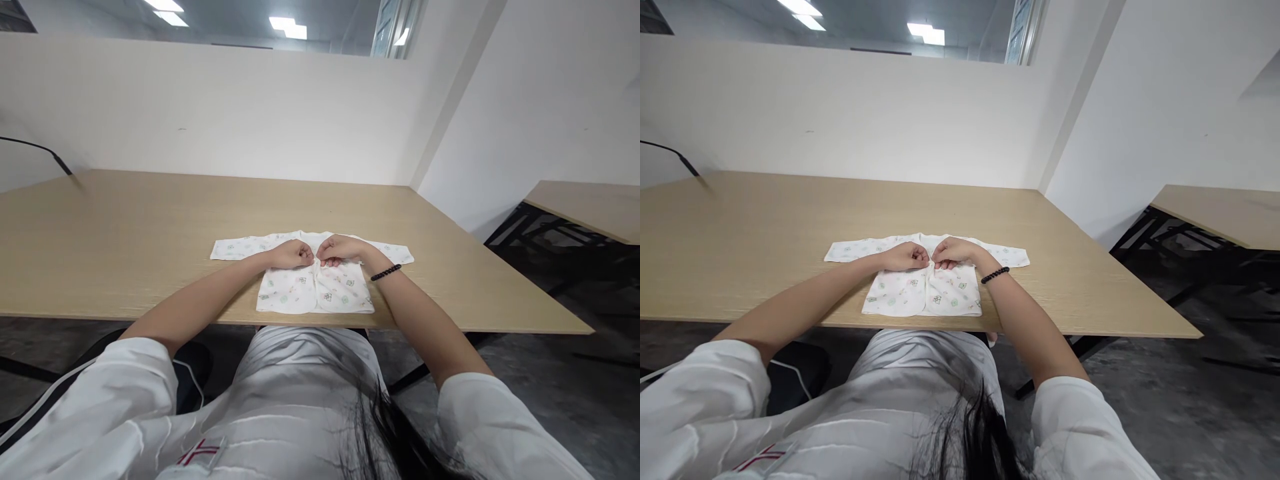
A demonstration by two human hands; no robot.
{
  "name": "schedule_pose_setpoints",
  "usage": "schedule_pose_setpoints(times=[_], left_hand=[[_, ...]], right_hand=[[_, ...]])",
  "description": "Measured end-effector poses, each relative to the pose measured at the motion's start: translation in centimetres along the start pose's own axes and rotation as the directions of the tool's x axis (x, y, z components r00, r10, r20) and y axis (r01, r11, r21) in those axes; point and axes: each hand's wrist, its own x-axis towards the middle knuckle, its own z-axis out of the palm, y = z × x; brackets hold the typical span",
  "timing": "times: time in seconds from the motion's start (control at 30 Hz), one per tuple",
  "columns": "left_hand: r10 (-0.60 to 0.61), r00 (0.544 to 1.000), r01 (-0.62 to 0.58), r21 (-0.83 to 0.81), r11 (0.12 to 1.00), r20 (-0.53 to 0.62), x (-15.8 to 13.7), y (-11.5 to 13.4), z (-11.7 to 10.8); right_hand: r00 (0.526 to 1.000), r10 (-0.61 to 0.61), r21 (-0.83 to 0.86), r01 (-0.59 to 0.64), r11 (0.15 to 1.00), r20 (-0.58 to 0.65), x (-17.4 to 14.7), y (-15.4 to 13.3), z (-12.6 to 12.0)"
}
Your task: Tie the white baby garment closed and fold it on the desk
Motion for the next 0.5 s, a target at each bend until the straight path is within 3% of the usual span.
schedule_pose_setpoints(times=[0.2, 0.37, 0.5], left_hand=[[-0.013, 1.0, 0.012, -0.028, 1.0, -0.02, 0.0, 0.14, -0.07], [-0.11, 0.993, 0.112, -0.072, 0.991, 0.032, -0.12, 0.57, -0.33], [-0.099, 0.995, 0.099, -0.052, 0.994, 0.013, -0.03, 0.61, -0.43]], right_hand=[[0.995, -0.022, -0.081, 0.015, 0.997, -0.094, 0.51, 0.19, 0.59], [0.995, -0.066, -0.132, 0.055, 0.99, -0.075, 0.65, 0.27, 0.57], [0.996, -0.083, -0.121, 0.078, 0.99, -0.037, 0.66, 0.4, 0.17]])
